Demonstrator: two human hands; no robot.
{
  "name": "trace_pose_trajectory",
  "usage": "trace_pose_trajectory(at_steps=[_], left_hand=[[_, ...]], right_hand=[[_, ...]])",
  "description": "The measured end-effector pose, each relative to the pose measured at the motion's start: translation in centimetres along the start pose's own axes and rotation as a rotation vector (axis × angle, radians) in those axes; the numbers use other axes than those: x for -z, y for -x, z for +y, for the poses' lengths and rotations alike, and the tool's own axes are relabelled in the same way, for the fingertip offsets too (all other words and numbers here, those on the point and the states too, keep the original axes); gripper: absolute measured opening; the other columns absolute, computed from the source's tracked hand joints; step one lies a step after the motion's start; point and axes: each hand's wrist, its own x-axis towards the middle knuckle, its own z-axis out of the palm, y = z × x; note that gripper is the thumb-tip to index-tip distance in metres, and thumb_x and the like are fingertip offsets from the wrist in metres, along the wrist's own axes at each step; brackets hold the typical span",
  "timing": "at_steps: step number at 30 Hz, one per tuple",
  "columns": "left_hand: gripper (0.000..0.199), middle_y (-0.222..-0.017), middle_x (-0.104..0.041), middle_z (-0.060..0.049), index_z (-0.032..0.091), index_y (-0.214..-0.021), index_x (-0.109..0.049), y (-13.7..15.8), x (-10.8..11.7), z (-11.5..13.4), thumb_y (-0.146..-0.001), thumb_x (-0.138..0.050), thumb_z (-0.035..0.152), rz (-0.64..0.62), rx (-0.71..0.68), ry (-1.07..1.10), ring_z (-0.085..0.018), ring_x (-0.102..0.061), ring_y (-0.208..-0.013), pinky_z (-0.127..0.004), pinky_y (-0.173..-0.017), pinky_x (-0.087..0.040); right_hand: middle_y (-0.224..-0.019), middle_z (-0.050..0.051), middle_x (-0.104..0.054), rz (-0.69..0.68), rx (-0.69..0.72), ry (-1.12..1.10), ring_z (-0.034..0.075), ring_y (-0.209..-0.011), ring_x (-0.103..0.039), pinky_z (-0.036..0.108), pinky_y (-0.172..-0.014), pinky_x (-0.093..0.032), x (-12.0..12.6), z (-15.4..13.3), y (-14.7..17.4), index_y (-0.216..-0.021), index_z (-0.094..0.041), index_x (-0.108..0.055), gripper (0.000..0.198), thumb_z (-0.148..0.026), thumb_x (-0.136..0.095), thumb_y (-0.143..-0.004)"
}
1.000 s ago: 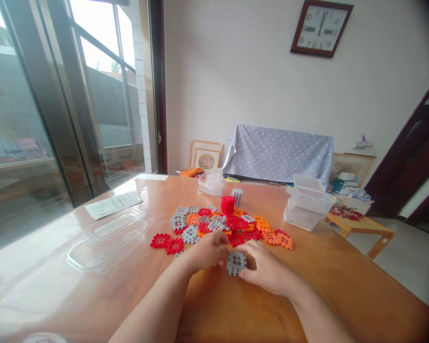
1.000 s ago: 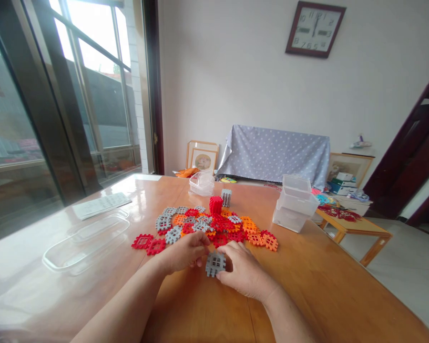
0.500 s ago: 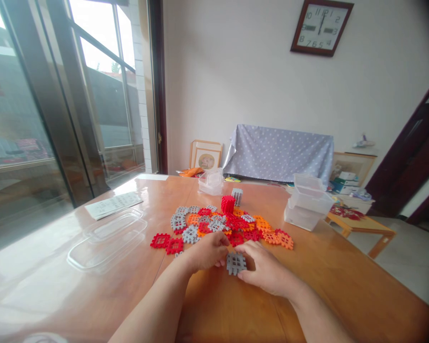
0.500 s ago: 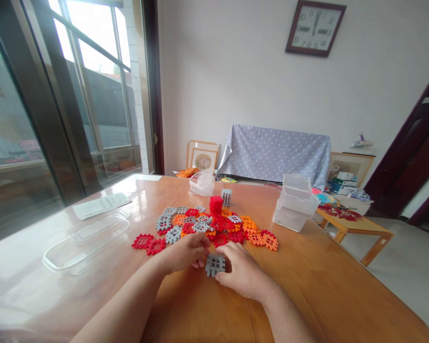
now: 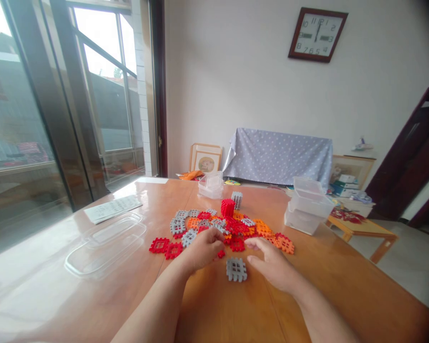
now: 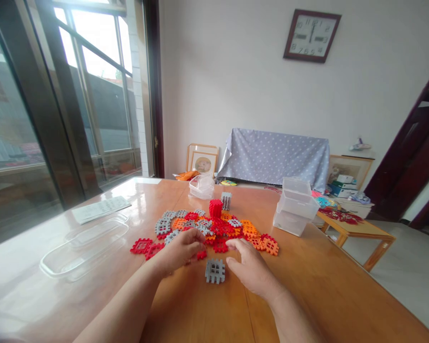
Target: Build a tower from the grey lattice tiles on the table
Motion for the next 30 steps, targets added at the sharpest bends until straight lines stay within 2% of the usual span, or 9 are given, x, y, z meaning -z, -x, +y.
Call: trace_pose_trajectory(at_steps=[3,6,10,14,17,19,24,27,30], left_hand=[[0.010,-0.069,-0.057,0.003,0.021,-0.088,-0.058,-0.9,0.5,-0.7,-0.080,-0.057,0.026,0.192,-0.017,-0.068,-0.012,-0.053,-0.060,-0.022,-0.055,-0.036],[0.009,-0.075,-0.061,0.001,0.021,-0.089,-0.058,-1.4,1.2,-1.1,-0.082,-0.054,0.022,0.364,-0.028,-0.175,-0.015,-0.056,-0.068,-0.024,-0.061,-0.038],[0.012,-0.090,-0.067,-0.004,0.021,-0.088,-0.061,-1.7,1.7,-1.5,-0.081,-0.053,0.017,0.476,-0.125,-0.386,-0.020,-0.060,-0.086,-0.028,-0.074,-0.041],[0.013,-0.097,-0.068,-0.006,0.021,-0.089,-0.064,-1.8,1.5,-1.9,-0.081,-0.056,0.016,0.467,-0.177,-0.457,-0.023,-0.059,-0.096,-0.030,-0.082,-0.041],[0.015,-0.095,-0.068,-0.005,0.021,-0.091,-0.064,-1.8,1.2,-2.0,-0.080,-0.056,0.014,0.445,-0.185,-0.452,-0.022,-0.059,-0.094,-0.030,-0.082,-0.040],[0.013,-0.093,-0.067,-0.004,0.022,-0.089,-0.063,-1.8,1.1,-1.9,-0.080,-0.057,0.015,0.426,-0.175,-0.448,-0.022,-0.059,-0.093,-0.030,-0.081,-0.039],[0.007,-0.091,-0.067,-0.004,0.022,-0.085,-0.062,-1.8,0.8,-1.5,-0.082,-0.057,0.018,0.388,-0.147,-0.439,-0.022,-0.059,-0.089,-0.029,-0.078,-0.039],[0.007,-0.090,-0.068,-0.004,0.021,-0.084,-0.062,-1.9,0.7,-1.5,-0.082,-0.056,0.018,0.368,-0.159,-0.417,-0.021,-0.060,-0.088,-0.029,-0.077,-0.039],[0.007,-0.088,-0.067,-0.004,0.020,-0.081,-0.062,-1.9,0.6,-1.4,-0.082,-0.055,0.018,0.362,-0.166,-0.396,-0.020,-0.060,-0.086,-0.028,-0.077,-0.040]], right_hand=[[-0.122,0.009,-0.069,0.087,-0.050,-0.012,0.023,-0.115,-0.064,0.043,-0.105,-0.049,0.7,1.9,-1.4,-0.121,-0.020,-0.064,0.035,-0.026,-0.057,-0.086],[-0.120,0.009,-0.071,0.161,-0.087,0.025,0.024,-0.113,-0.066,0.043,-0.102,-0.051,1.4,3.5,-3.3,-0.119,-0.020,-0.065,0.035,-0.026,-0.057,-0.085],[-0.125,0.008,-0.070,0.216,-0.103,0.165,0.024,-0.117,-0.065,0.041,-0.101,-0.051,2.1,5.1,-6.0,-0.128,-0.024,-0.061,0.043,-0.024,-0.053,-0.086],[-0.135,0.009,-0.065,0.271,-0.148,0.310,0.028,-0.130,-0.056,0.046,-0.108,-0.043,1.8,5.8,-8.0,-0.139,-0.027,-0.055,0.052,-0.024,-0.051,-0.087],[-0.146,0.008,-0.057,0.256,-0.145,0.360,0.033,-0.144,-0.040,0.054,-0.113,-0.035,0.9,6.1,-8.6,-0.144,-0.030,-0.051,0.056,-0.026,-0.052,-0.088],[-0.150,0.007,-0.054,0.224,-0.130,0.385,0.035,-0.147,-0.035,0.057,-0.113,-0.032,0.1,6.2,-8.6,-0.145,-0.031,-0.051,0.056,-0.027,-0.052,-0.089],[-0.136,0.006,-0.065,0.169,-0.074,0.430,0.032,-0.137,-0.047,0.051,-0.112,-0.034,-0.3,6.4,-8.3,-0.127,-0.028,-0.065,0.041,-0.023,-0.052,-0.088],[-0.116,0.007,-0.070,0.171,-0.050,0.448,0.027,-0.118,-0.058,0.041,-0.103,-0.041,0.3,6.2,-8.2,-0.108,-0.024,-0.070,0.026,-0.026,-0.057,-0.086],[-0.106,0.005,-0.071,0.174,-0.050,0.450,0.024,-0.103,-0.063,0.036,-0.091,-0.044,0.7,6.2,-8.0,-0.099,-0.024,-0.068,0.018,-0.032,-0.058,-0.086]])
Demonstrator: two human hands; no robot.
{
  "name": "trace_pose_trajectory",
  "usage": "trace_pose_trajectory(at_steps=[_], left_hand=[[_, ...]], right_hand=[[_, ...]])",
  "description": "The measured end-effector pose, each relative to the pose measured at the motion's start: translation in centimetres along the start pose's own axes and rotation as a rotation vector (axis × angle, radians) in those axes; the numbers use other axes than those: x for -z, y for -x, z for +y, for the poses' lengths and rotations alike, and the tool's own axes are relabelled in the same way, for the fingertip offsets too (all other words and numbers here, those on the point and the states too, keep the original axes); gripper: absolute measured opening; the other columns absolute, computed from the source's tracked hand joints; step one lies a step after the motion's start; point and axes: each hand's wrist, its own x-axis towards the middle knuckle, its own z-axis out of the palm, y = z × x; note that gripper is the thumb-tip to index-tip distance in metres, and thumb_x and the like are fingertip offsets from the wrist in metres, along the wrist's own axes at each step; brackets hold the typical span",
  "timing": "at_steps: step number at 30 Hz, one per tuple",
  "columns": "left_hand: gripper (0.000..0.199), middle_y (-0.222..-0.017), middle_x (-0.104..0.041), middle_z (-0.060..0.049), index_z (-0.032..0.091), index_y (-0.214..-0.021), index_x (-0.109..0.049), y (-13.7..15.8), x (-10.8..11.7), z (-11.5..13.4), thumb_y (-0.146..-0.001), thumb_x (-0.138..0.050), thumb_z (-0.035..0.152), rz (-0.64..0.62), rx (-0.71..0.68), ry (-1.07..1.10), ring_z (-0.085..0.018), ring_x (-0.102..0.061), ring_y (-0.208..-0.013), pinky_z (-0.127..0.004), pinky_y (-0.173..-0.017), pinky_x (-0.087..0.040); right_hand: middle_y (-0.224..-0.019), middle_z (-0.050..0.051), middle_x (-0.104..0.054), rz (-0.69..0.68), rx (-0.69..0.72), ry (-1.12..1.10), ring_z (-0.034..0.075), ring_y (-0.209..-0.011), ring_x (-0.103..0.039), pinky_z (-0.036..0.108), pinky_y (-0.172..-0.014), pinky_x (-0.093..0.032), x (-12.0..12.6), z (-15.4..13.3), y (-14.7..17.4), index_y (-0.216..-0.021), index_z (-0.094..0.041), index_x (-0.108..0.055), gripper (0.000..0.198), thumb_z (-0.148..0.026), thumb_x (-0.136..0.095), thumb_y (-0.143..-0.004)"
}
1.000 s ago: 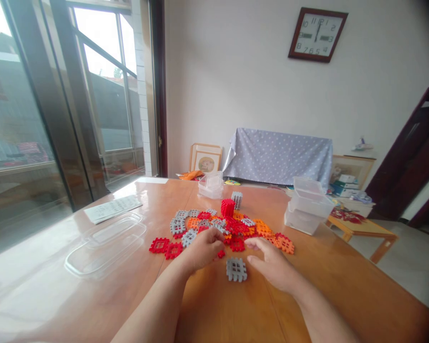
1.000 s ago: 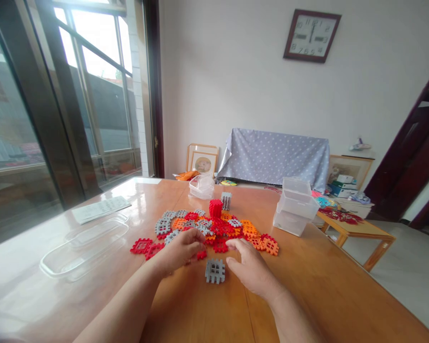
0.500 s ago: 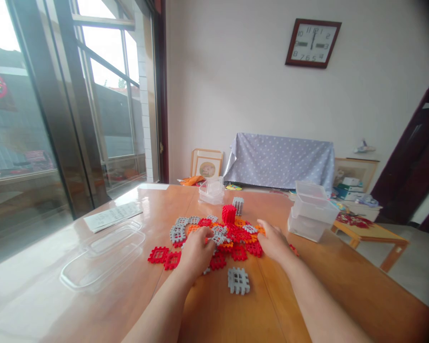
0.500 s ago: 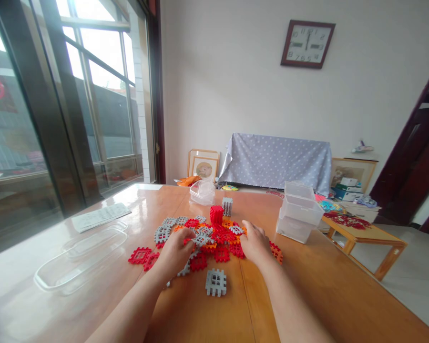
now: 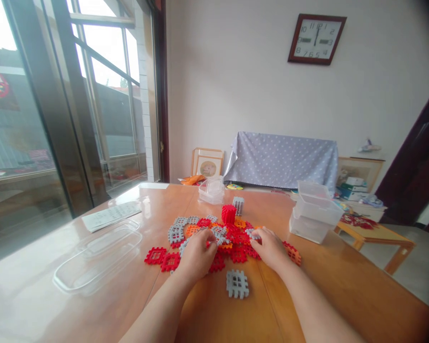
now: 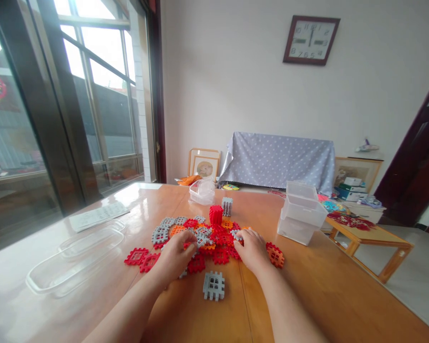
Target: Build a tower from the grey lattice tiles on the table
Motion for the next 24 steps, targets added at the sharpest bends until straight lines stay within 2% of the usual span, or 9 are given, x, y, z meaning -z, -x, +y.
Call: trace_pose_trajectory(at_steps=[3,6,9,12,16,20,24], left_hand=[[0.008,-0.087,-0.067,-0.004,0.021,-0.081,-0.062,0.0,0.0,0.2,-0.083,-0.055,0.018,0.002,0.004,0.007,-0.020,-0.060,-0.085,-0.028,-0.077,-0.040],[0.007,-0.087,-0.067,-0.004,0.021,-0.081,-0.063,0.1,0.1,0.5,-0.083,-0.056,0.020,0.004,0.018,0.023,-0.020,-0.060,-0.087,-0.028,-0.077,-0.041],[0.007,-0.092,-0.068,-0.004,0.021,-0.086,-0.064,0.2,0.0,0.7,-0.084,-0.058,0.024,0.041,0.040,0.082,-0.021,-0.061,-0.090,-0.028,-0.079,-0.042],[0.009,-0.089,-0.067,-0.003,0.021,-0.090,-0.062,0.3,-0.2,1.0,-0.086,-0.056,0.026,0.052,0.065,0.210,-0.018,-0.060,-0.085,-0.026,-0.076,-0.042],[0.018,-0.082,-0.062,0.000,0.019,-0.093,-0.058,0.6,-0.3,2.1,-0.090,-0.058,0.037,-0.024,0.147,0.522,-0.013,-0.053,-0.071,-0.022,-0.064,-0.039],[0.034,-0.083,-0.062,0.001,0.019,-0.095,-0.057,1.0,0.3,3.1,-0.089,-0.061,0.053,-0.187,0.269,0.768,-0.009,-0.051,-0.062,-0.020,-0.055,-0.034],[0.028,-0.067,-0.056,0.004,0.017,-0.087,-0.058,1.1,0.2,2.9,-0.082,-0.069,0.042,-0.242,0.366,0.805,-0.006,-0.043,-0.049,-0.020,-0.047,-0.024]], right_hand=[[-0.095,0.002,-0.073,-0.001,-0.023,0.000,0.022,-0.089,-0.065,0.034,-0.080,-0.044,0.1,0.1,0.1,-0.093,-0.026,-0.067,0.015,-0.035,-0.057,-0.087],[-0.091,0.002,-0.072,0.009,-0.045,0.010,0.022,-0.085,-0.064,0.033,-0.077,-0.043,0.3,0.2,0.1,-0.091,-0.026,-0.065,0.012,-0.033,-0.060,-0.084],[-0.095,0.003,-0.072,0.048,-0.058,-0.008,0.024,-0.091,-0.064,0.034,-0.080,-0.044,1.0,-0.4,0.2,-0.098,-0.026,-0.063,0.020,-0.030,-0.063,-0.079],[-0.108,0.005,-0.070,0.094,0.014,-0.122,0.025,-0.104,-0.062,0.037,-0.090,-0.046,2.1,-2.3,0.9,-0.108,-0.024,-0.060,0.032,-0.026,-0.064,-0.076],[-0.120,0.003,-0.066,0.009,0.166,-0.376,0.022,-0.111,-0.061,0.036,-0.097,-0.048,3.5,-6.2,2.9,-0.117,-0.026,-0.056,0.042,-0.020,-0.060,-0.077],[-0.122,0.003,-0.065,-0.102,0.276,-0.479,0.021,-0.112,-0.062,0.035,-0.099,-0.049,4.3,-8.9,4.7,-0.122,-0.028,-0.055,0.049,-0.013,-0.059,-0.076],[-0.118,0.003,-0.067,-0.145,0.302,-0.501,0.021,-0.107,-0.065,0.035,-0.096,-0.052,4.4,-9.4,5.2,-0.122,-0.028,-0.056,0.049,-0.010,-0.057,-0.077]])
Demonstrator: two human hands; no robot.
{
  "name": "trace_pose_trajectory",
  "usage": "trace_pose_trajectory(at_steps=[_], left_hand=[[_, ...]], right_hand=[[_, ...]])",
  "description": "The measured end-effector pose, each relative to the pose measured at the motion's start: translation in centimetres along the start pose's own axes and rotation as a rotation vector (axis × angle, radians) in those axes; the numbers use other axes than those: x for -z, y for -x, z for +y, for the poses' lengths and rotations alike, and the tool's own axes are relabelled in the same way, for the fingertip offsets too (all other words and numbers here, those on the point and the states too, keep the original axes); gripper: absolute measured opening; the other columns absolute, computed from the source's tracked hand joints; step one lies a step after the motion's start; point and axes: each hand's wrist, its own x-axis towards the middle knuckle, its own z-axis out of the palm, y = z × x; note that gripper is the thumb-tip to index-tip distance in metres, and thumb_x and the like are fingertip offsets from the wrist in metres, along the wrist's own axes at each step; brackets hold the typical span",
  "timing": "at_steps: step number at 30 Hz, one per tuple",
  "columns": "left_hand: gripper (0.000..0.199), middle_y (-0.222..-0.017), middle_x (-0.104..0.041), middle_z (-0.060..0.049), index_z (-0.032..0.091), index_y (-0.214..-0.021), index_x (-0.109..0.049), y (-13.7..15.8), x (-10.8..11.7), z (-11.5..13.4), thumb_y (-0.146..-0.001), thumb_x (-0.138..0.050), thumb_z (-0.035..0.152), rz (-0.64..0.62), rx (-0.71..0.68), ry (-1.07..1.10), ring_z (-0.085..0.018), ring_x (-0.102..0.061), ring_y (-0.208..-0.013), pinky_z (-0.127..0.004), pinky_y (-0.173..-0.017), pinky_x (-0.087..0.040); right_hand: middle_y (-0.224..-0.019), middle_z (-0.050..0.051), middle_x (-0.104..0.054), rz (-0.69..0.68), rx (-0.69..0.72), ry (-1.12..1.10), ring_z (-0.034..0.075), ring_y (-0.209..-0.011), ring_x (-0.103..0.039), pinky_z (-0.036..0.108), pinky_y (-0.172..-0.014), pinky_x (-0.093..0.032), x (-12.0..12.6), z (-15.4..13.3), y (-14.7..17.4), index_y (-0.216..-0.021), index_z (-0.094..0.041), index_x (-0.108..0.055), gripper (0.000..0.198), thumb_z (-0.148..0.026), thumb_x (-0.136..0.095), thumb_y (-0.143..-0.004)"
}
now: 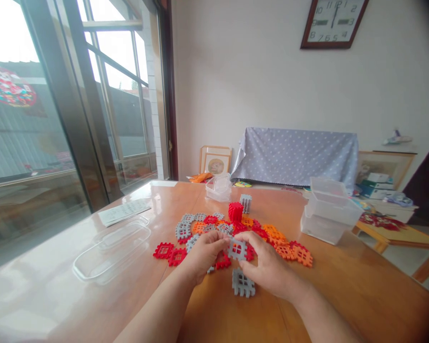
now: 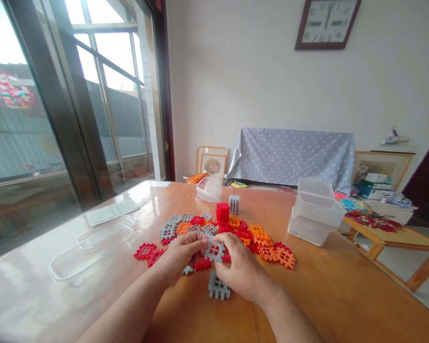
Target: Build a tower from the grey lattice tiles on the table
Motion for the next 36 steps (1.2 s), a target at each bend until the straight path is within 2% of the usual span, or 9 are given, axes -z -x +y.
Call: trace_pose_trajectory(at_steps=[3,6,9,11,18,22,27,31,36], left_hand=[[0.021,-0.063,-0.058,0.003,0.017,-0.083,-0.057,-0.4,0.0,-0.6,-0.077,-0.070,0.033,0.019,0.019,0.051,-0.007,-0.047,-0.049,-0.019,-0.047,-0.028],[0.019,-0.060,-0.059,0.003,0.018,-0.081,-0.057,-0.6,-0.1,-0.9,-0.077,-0.070,0.031,0.041,0.005,0.106,-0.008,-0.052,-0.050,-0.020,-0.051,-0.036],[0.019,-0.062,-0.061,0.002,0.019,-0.081,-0.055,-0.6,-0.2,-0.9,-0.076,-0.071,0.028,0.061,-0.014,0.166,-0.010,-0.057,-0.054,-0.020,-0.053,-0.040],[0.019,-0.064,-0.063,0.001,0.019,-0.081,-0.055,-0.5,-0.2,-0.9,-0.075,-0.071,0.026,0.048,-0.029,0.179,-0.011,-0.058,-0.055,-0.021,-0.054,-0.042],[0.020,-0.066,-0.064,0.001,0.019,-0.081,-0.055,-0.4,-0.4,-1.0,-0.076,-0.072,0.028,-0.004,-0.050,0.120,-0.008,-0.053,-0.050,-0.020,-0.050,-0.037],[0.021,-0.069,-0.064,0.001,0.019,-0.085,-0.057,-0.2,-0.6,-0.8,-0.078,-0.072,0.032,-0.052,-0.021,0.069,-0.009,-0.055,-0.054,-0.021,-0.054,-0.040],[0.014,-0.079,-0.068,-0.001,0.019,-0.086,-0.058,-0.1,-0.2,-0.4,-0.081,-0.066,0.030,0.035,-0.082,-0.005,-0.009,-0.056,-0.062,-0.020,-0.058,-0.040],[0.008,-0.075,-0.067,0.000,0.019,-0.082,-0.057,-0.2,0.0,-0.1,-0.080,-0.062,0.024,0.110,-0.118,-0.021,-0.009,-0.054,-0.060,-0.020,-0.056,-0.036],[0.006,-0.066,-0.062,0.004,0.020,-0.080,-0.057,-0.1,0.1,0.4,-0.077,-0.062,0.021,0.201,-0.086,-0.084,-0.007,-0.046,-0.052,-0.020,-0.054,-0.032]], right_hand=[[-0.129,0.005,-0.062,0.031,0.051,0.054,0.023,-0.121,-0.059,0.040,-0.106,-0.048,-0.2,0.4,0.0,-0.129,-0.028,-0.055,0.055,-0.009,-0.057,-0.077],[-0.139,0.008,-0.055,0.109,0.079,0.140,0.027,-0.132,-0.051,0.047,-0.113,-0.042,-0.3,0.7,-0.1,-0.136,-0.027,-0.052,0.059,-0.018,-0.065,-0.078],[-0.131,0.010,-0.059,0.179,0.042,0.216,0.030,-0.123,-0.056,0.049,-0.107,-0.047,-0.5,0.6,-0.2,-0.133,-0.025,-0.055,0.056,-0.032,-0.072,-0.080],[-0.124,0.010,-0.061,0.194,0.036,0.241,0.030,-0.117,-0.059,0.049,-0.103,-0.050,-0.6,0.5,-0.2,-0.130,-0.026,-0.058,0.052,-0.035,-0.073,-0.081],[-0.126,0.010,-0.063,0.202,0.000,0.196,0.028,-0.116,-0.060,0.045,-0.101,-0.052,-1.1,0.8,-0.4,-0.131,-0.025,-0.057,0.053,-0.028,-0.071,-0.080],[-0.129,0.010,-0.064,0.118,-0.036,0.114,0.027,-0.118,-0.061,0.045,-0.102,-0.051,-0.5,1.4,-0.2,-0.136,-0.025,-0.054,0.057,-0.024,-0.068,-0.080],[-0.130,0.008,-0.066,-0.161,-0.089,0.032,0.026,-0.119,-0.062,0.043,-0.103,-0.050,1.5,1.4,1.0,-0.139,-0.028,-0.054,0.066,-0.016,-0.066,-0.075],[-0.137,0.006,-0.062,-0.301,-0.063,0.097,0.025,-0.123,-0.059,0.041,-0.108,-0.045,2.6,0.1,1.7,-0.140,-0.028,-0.055,0.067,-0.015,-0.064,-0.074],[-0.119,0.002,-0.069,-0.361,0.002,0.229,0.024,-0.109,-0.060,0.038,-0.099,-0.046,2.6,-0.9,1.7,-0.123,-0.029,-0.064,0.054,-0.012,-0.061,-0.072]])
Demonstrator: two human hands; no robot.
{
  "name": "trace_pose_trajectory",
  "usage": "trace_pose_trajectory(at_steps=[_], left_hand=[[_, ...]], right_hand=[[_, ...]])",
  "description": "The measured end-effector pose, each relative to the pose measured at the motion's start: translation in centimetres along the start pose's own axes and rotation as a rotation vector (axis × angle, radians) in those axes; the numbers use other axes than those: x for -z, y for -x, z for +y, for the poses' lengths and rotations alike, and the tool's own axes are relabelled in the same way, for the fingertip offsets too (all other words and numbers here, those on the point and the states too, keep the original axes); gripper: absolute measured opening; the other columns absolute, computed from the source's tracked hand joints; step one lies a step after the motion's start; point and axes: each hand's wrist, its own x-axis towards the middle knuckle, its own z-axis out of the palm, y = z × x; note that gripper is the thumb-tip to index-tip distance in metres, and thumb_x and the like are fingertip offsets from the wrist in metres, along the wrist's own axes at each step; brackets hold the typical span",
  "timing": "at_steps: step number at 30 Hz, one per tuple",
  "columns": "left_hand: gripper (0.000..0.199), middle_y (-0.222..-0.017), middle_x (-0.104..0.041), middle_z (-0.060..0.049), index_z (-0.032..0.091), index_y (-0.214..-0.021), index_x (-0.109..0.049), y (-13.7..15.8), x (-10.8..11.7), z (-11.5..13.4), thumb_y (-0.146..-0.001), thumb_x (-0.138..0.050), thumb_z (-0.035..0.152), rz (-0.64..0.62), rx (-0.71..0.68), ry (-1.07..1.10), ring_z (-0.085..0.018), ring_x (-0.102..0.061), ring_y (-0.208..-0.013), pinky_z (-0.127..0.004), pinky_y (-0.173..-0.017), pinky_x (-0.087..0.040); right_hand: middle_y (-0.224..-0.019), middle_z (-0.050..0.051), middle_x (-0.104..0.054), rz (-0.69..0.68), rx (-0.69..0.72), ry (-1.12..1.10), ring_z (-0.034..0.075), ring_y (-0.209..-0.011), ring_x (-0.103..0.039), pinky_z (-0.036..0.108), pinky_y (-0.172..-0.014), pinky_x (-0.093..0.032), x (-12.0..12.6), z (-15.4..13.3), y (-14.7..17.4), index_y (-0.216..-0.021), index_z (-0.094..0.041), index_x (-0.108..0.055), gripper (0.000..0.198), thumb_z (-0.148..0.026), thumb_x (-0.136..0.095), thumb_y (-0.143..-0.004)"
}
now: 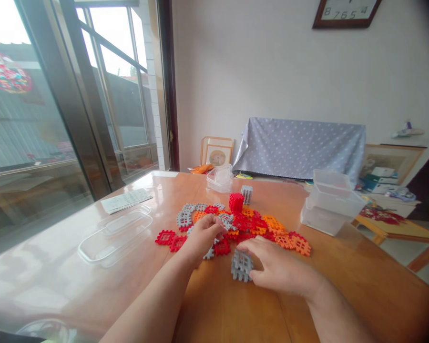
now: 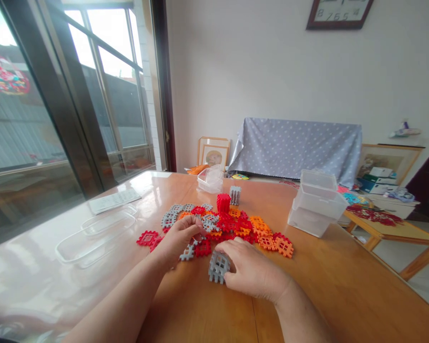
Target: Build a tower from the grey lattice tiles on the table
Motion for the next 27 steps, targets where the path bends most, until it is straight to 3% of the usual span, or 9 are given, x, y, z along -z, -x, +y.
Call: trace_pose_trajectory(at_steps=[5,10,20,23,27], left_hand=[[0.007,-0.071,-0.066,0.002,0.020,-0.079,-0.055,-0.3,0.2,0.0,-0.075,-0.061,0.020,0.013,-0.007,0.032,-0.008,-0.050,-0.056,-0.020,-0.054,-0.033],[0.010,-0.074,-0.068,0.001,0.020,-0.079,-0.054,-0.5,0.4,-0.4,-0.074,-0.062,0.021,0.005,-0.005,0.051,-0.009,-0.054,-0.060,-0.020,-0.056,-0.035],[0.012,-0.076,-0.068,0.000,0.020,-0.084,-0.056,-0.9,0.8,-0.9,-0.075,-0.062,0.025,0.026,-0.027,0.045,-0.012,-0.056,-0.064,-0.023,-0.061,-0.039],[0.008,-0.073,-0.064,0.001,0.020,-0.084,-0.057,-1.4,1.3,-1.6,-0.076,-0.058,0.023,0.086,-0.096,-0.089,-0.013,-0.054,-0.063,-0.024,-0.060,-0.038],[0.007,-0.075,-0.062,-0.001,0.021,-0.082,-0.059,-2.0,2.0,-2.3,-0.078,-0.054,0.020,0.198,-0.243,-0.447,-0.017,-0.055,-0.070,-0.028,-0.065,-0.038]], right_hand=[[-0.100,0.000,-0.069,-0.001,0.021,0.054,0.022,-0.097,-0.057,0.034,-0.091,-0.044,-0.7,0.1,-0.1,-0.104,-0.027,-0.066,0.033,-0.014,-0.062,-0.074],[-0.097,0.000,-0.067,-0.008,0.037,0.068,0.022,-0.094,-0.055,0.033,-0.089,-0.043,-0.8,0.2,-0.2,-0.100,-0.026,-0.065,0.027,-0.014,-0.062,-0.076],[-0.113,0.002,-0.067,-0.004,0.039,-0.029,0.025,-0.107,-0.060,0.038,-0.098,-0.047,-0.1,0.2,0.0,-0.113,-0.029,-0.065,0.046,-0.011,-0.061,-0.071],[-0.119,0.004,-0.066,0.064,0.002,-0.095,0.025,-0.113,-0.060,0.040,-0.102,-0.046,-0.3,1.0,-0.4,-0.117,-0.028,-0.065,0.048,-0.010,-0.058,-0.073],[-0.110,0.005,-0.069,0.214,-0.076,-0.112,0.023,-0.106,-0.062,0.039,-0.097,-0.049,-1.0,2.0,-1.3,-0.107,-0.024,-0.067,0.035,-0.009,-0.055,-0.077]])
